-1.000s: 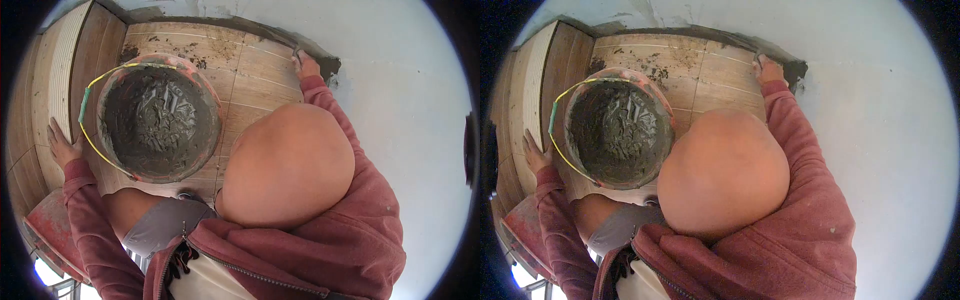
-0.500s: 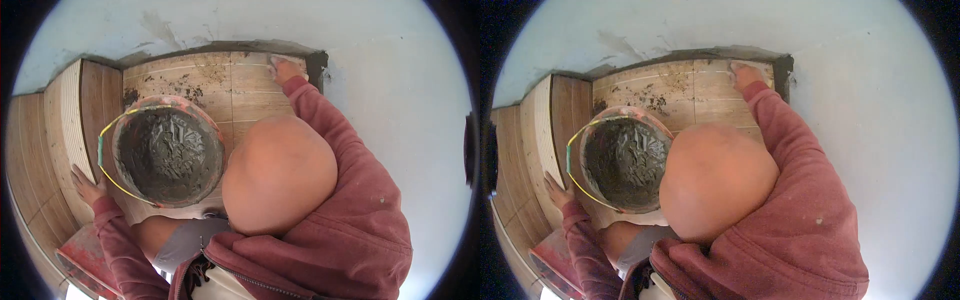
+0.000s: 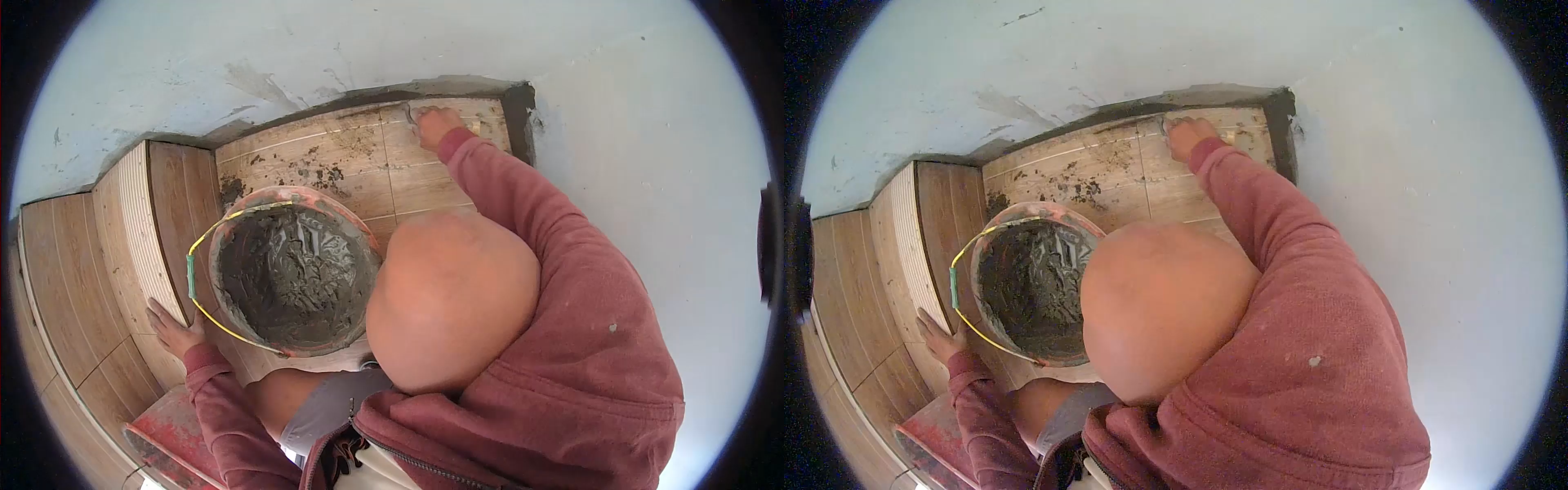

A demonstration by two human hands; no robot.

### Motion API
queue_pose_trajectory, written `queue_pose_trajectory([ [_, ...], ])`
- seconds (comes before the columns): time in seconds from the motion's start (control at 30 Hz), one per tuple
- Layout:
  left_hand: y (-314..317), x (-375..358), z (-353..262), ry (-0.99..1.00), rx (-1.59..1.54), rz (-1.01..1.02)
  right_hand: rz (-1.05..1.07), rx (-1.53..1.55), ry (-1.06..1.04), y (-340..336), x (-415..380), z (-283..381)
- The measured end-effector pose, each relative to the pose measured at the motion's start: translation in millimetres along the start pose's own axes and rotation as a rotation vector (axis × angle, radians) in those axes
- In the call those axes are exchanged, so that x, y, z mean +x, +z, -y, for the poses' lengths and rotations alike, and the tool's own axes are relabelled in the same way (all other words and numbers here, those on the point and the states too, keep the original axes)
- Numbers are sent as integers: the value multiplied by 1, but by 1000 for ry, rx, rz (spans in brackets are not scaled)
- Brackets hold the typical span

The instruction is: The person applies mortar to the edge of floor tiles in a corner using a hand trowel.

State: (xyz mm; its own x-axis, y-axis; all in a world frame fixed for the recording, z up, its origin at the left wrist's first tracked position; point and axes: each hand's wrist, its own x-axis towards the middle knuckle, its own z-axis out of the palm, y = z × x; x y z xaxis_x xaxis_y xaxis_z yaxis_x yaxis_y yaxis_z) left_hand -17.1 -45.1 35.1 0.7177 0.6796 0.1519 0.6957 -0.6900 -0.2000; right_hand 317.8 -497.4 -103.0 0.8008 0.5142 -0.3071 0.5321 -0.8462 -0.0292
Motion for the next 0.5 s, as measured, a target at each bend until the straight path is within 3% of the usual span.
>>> queue_pose_trajectory([
  [0.13, 0, 1, 1, -1, 19, 16, 79, 4, 101, -23, 0, 13],
  [0.2, 0, 0, -1, -6, 12, -5, -297, 153, -38, -16, -7, 16],
  [0.4, -3, -1, -4, -14, 17, -2, -1, 63, -6, -18, 17, 38],
  [0.43, -3, -1, -4, -17, 26, 1, 3, 68, -12, -20, 15, 41],
  [0.5, -4, 0, -5, -9, 15, -1, -199, 124, -39, -26, 10, 44],
])
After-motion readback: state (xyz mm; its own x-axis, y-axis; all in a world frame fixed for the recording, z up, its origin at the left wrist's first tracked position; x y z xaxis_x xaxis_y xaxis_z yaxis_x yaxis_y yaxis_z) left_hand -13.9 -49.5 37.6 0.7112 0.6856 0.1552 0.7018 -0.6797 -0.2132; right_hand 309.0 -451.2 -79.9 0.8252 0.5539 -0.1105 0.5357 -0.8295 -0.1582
